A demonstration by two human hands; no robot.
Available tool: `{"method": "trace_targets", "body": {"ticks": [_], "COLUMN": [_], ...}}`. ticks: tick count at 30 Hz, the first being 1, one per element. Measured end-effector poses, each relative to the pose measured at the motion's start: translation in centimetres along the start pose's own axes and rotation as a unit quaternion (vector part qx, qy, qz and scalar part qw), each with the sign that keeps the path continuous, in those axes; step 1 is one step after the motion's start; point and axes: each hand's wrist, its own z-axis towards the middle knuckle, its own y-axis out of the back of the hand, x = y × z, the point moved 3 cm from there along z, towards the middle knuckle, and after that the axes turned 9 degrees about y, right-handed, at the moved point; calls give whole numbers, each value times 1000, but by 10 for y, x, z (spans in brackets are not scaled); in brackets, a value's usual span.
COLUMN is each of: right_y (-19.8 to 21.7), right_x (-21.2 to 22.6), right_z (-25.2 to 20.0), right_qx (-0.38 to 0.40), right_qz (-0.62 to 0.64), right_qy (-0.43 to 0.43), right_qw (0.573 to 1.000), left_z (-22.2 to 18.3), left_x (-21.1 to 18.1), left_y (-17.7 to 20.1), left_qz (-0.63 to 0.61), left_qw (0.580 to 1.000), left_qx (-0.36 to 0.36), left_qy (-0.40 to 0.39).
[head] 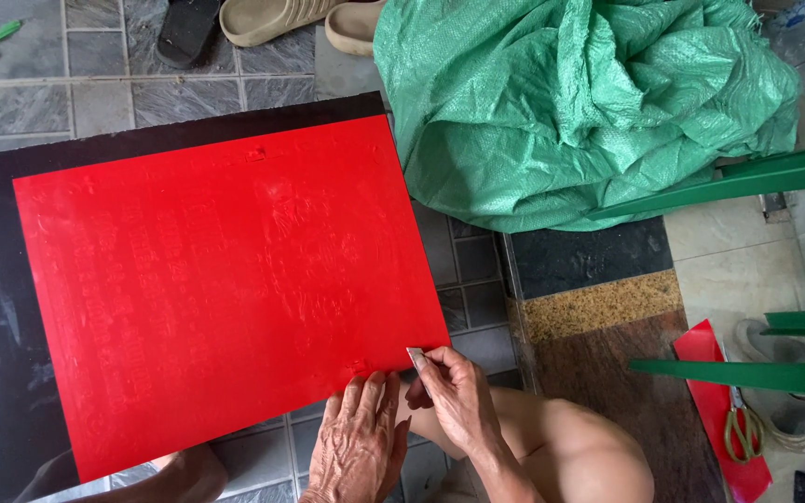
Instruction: Weeding a vinyl graphic on a substrate using a utility blade and hands.
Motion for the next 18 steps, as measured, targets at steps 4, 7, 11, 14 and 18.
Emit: {"method": "trace_targets", "body": {"ticks": [4, 7, 11, 14, 18], "right_y": [-3, -2, -3, -3, -3], "right_x": [-3, -11, -13, -12, -12], "right_z": [1, 2, 3, 3, 3], "right_qx": [0, 9, 14, 13, 13], "right_qz": [-12, -13, -16, -19, -19], "right_qy": [-20, -5, 15, 10, 12], "right_qw": [1000, 1000, 1000, 1000, 1000], "left_z": [-11, -14, -16, -18, -18], "left_x": [8, 10, 11, 12, 11], "left_y": [-21, -23, -26, -28, -28], "left_qz": [-15, -21, -22, -20, -23], "left_qw": [1000, 999, 999, 999, 999], "left_qx": [-24, -35, -20, -20, -22], "left_qy": [-3, -8, -12, -15, -17]}}
